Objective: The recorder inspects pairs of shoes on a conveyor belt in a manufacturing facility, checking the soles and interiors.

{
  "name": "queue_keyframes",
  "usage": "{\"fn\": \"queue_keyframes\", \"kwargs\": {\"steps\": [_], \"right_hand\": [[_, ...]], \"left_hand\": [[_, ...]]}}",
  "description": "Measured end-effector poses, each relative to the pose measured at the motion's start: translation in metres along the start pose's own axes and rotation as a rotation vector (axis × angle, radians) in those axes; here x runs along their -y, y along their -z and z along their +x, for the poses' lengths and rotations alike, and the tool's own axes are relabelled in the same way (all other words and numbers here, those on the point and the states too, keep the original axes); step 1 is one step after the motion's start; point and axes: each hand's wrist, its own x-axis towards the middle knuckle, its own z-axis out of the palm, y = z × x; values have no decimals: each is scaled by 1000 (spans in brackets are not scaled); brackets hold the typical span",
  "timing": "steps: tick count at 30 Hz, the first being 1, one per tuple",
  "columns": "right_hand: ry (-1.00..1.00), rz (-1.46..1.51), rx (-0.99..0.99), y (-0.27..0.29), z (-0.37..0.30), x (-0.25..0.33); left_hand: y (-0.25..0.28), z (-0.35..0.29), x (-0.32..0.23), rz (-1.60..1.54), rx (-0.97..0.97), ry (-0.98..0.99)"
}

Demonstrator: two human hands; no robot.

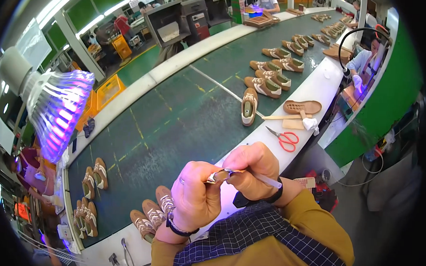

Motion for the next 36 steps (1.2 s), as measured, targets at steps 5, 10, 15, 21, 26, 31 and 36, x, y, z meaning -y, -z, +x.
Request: {"fn": "queue_keyframes", "kwargs": {"steps": [5, 10, 15, 21, 26, 31, 36], "right_hand": [[-32, 98, 45, 24, 11, -18], [51, 122, 264, 43, 26, -14], [128, 180, 371, 53, 43, -15], [171, 245, 417, 50, 47, -29], [489, 511, 638, 46, 74, -1], [616, 492, 501, 26, 77, 12], [647, 506, 441, 9, 71, 24]], "left_hand": [[-21, 11, 10, 43, -51, 0], [-22, 17, 6, 58, -3, -137], [-25, 24, 5, 63, 13, -233], [-22, 21, 15, 51, 6, -290], [-22, 23, -28, 135, -119, -434], [10, 43, -70, 250, 146, -262], [19, 30, -69, 189, 88, -306]]}}
